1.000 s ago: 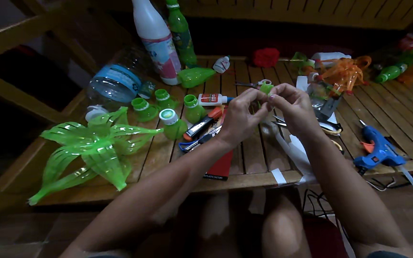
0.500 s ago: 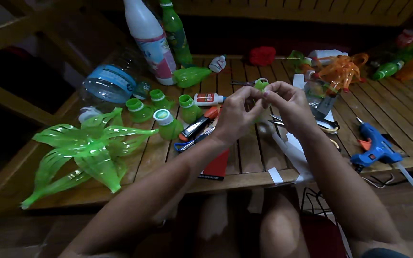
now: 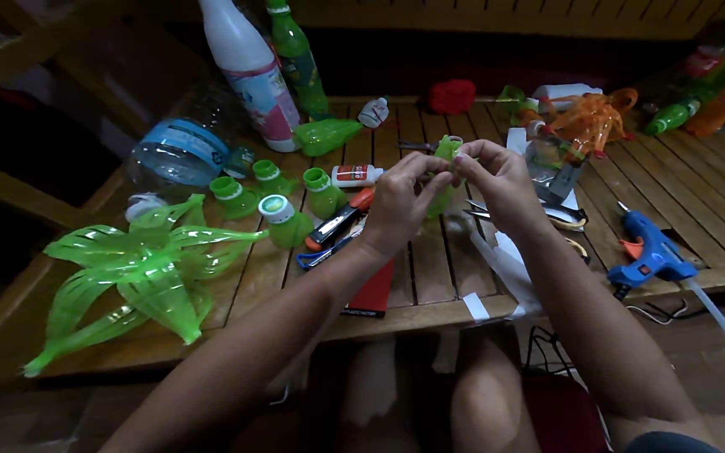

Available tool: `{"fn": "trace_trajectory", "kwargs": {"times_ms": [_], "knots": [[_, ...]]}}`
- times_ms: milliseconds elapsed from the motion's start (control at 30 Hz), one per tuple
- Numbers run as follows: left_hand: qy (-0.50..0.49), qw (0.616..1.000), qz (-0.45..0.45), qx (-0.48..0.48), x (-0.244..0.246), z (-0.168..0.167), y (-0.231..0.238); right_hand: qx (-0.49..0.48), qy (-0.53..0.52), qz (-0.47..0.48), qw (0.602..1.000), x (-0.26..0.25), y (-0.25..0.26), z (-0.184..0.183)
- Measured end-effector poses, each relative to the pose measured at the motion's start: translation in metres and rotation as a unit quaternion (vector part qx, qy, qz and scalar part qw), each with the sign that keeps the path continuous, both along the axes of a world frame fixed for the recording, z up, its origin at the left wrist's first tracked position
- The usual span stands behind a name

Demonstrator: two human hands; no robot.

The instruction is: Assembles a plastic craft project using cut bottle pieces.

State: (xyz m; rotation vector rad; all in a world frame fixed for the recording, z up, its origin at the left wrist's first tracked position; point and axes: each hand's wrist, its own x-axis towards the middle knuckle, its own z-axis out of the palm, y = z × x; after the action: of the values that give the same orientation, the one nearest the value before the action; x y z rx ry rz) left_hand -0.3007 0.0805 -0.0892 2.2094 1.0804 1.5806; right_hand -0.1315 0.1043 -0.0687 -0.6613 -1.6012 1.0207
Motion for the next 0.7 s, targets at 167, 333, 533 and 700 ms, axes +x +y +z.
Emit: {"fn": "trace_trajectory", "kwargs": {"times_ms": [167, 333, 533, 700], "knots": [[-0.029, 0.999, -0.022, -0.010, -0.0019, -0.0026, 0.0009, -0.009, 0.005, -0.015, 1.000, 0.0031, -0.0011, 0.0039], [-0.074, 0.994, -0.033, -0.070, 0.0048, -0.0015, -0.0019, 0.000, -0.009, -0.018, 1.000, 0.0041, -0.0008, 0.0045], [-0.107, 0.988, -0.041, -0.100, 0.0029, -0.0005, -0.0015, 0.023, -0.028, 0.001, 0.999, 0.0056, -0.0013, 0.0063], [-0.107, 0.988, -0.044, -0.102, 0.0033, -0.0010, -0.0012, 0.016, -0.024, 0.001, 1.000, 0.0058, -0.0019, 0.0073]]}}
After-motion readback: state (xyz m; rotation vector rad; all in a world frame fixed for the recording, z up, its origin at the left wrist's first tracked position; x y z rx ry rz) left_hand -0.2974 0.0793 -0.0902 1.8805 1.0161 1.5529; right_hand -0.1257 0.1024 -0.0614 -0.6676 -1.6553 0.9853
